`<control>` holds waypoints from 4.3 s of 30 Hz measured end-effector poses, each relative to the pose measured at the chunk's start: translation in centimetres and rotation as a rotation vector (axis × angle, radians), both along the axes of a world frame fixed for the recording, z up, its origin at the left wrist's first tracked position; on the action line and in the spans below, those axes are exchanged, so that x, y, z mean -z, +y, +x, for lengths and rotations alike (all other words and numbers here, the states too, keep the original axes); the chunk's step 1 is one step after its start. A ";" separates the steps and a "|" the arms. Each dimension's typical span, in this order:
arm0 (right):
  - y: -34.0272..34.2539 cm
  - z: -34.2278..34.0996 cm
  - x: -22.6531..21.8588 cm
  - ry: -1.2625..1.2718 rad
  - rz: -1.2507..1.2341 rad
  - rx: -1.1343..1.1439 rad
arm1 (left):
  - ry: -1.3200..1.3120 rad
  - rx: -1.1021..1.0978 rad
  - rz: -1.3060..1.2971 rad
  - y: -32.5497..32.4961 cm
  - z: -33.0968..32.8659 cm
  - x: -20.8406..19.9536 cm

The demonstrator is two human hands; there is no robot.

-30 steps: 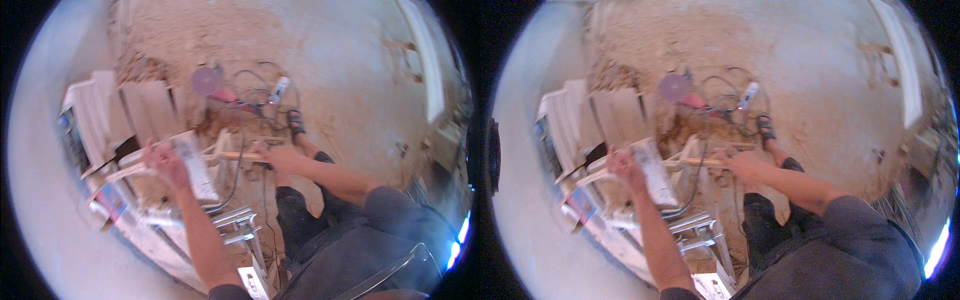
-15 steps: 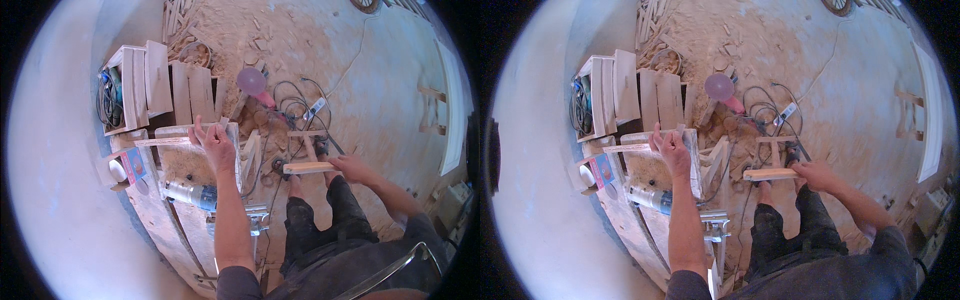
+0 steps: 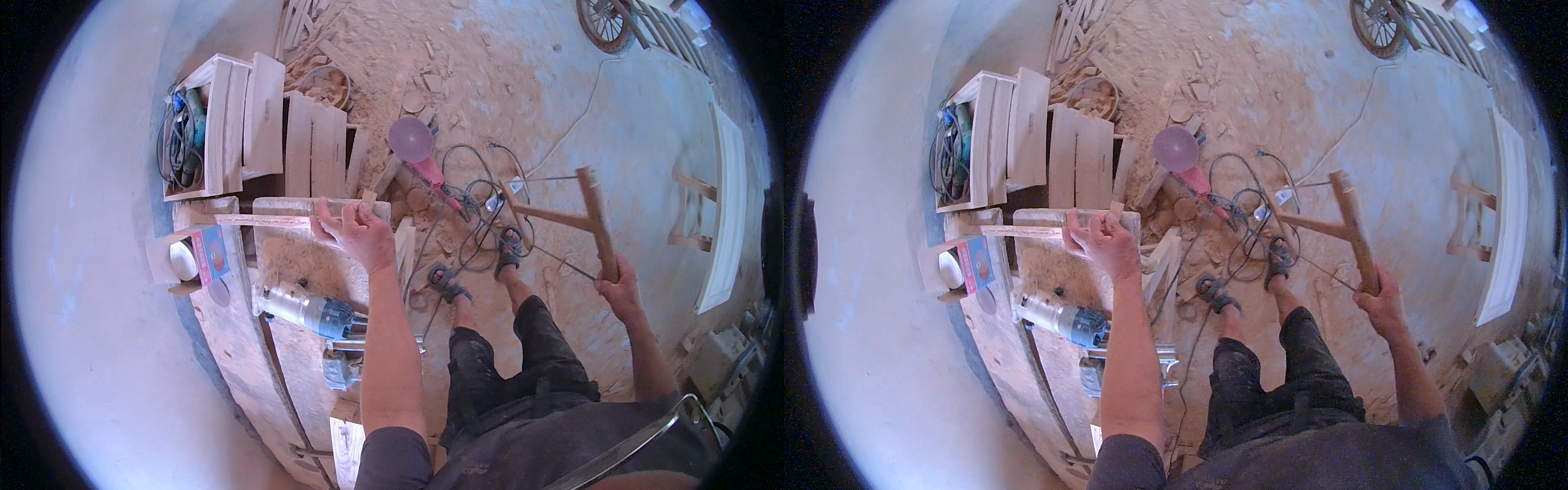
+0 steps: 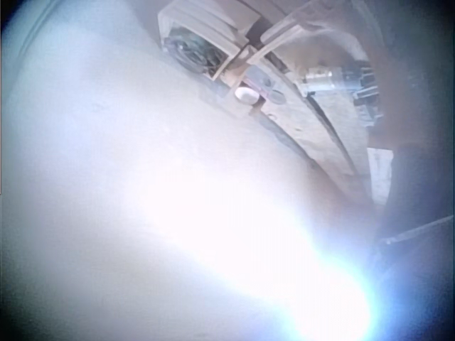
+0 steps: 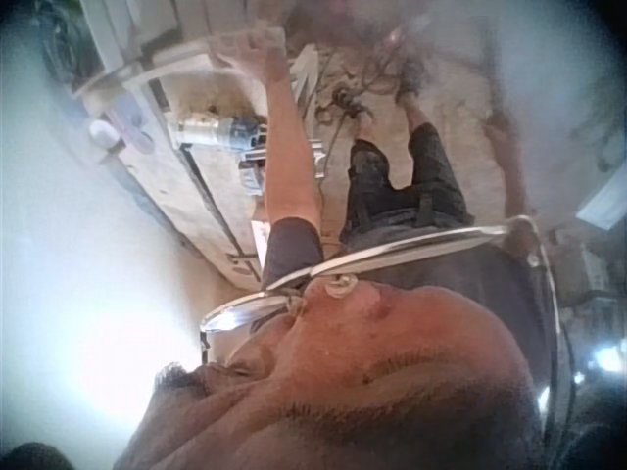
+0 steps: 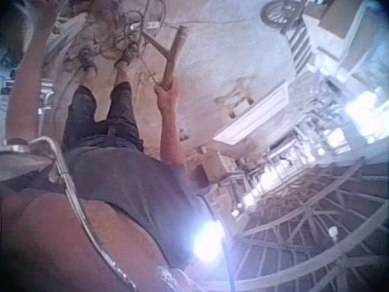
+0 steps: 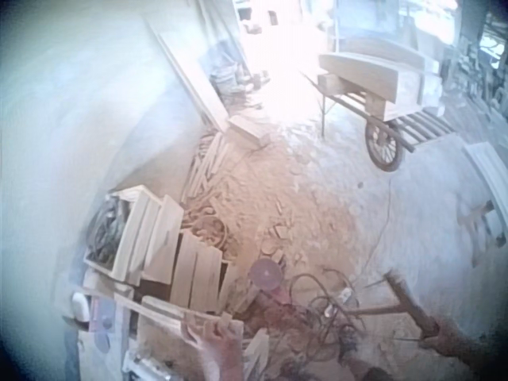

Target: The person removes a loose piece of wood from a crack in a plank, then retrieves a small wooden filler and a container of white paste. They apply the paste into the crack and insert the filler, tapping it with a hammer. Finally, they use an angle grinder to smooth the filled area.

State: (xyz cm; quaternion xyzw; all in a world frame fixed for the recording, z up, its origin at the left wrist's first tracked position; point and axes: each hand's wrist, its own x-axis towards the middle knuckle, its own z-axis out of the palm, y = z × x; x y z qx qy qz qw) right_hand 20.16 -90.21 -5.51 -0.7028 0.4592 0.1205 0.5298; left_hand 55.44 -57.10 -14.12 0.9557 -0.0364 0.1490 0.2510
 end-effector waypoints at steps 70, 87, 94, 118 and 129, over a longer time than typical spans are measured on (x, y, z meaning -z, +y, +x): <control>8.0 22.3 -5.3 -0.447 0.710 -0.197 | -0.141 0.015 0.076 -0.4 1.2 0.0; 8.4 25.1 -7.4 -0.430 0.693 -0.205 | -0.076 0.054 0.101 0.2 0.8 0.2; 7.4 25.1 -7.0 -0.401 0.664 -0.236 | 0.276 -0.196 0.214 0.2 -0.7 -0.4; 6.6 24.6 -7.8 -0.364 0.489 -0.439 | -0.053 -0.311 0.290 -0.6 3.5 1.0; 9.4 25.3 -9.3 -0.253 0.433 -0.497 | -0.010 -0.349 0.316 -1.2 3.8 0.1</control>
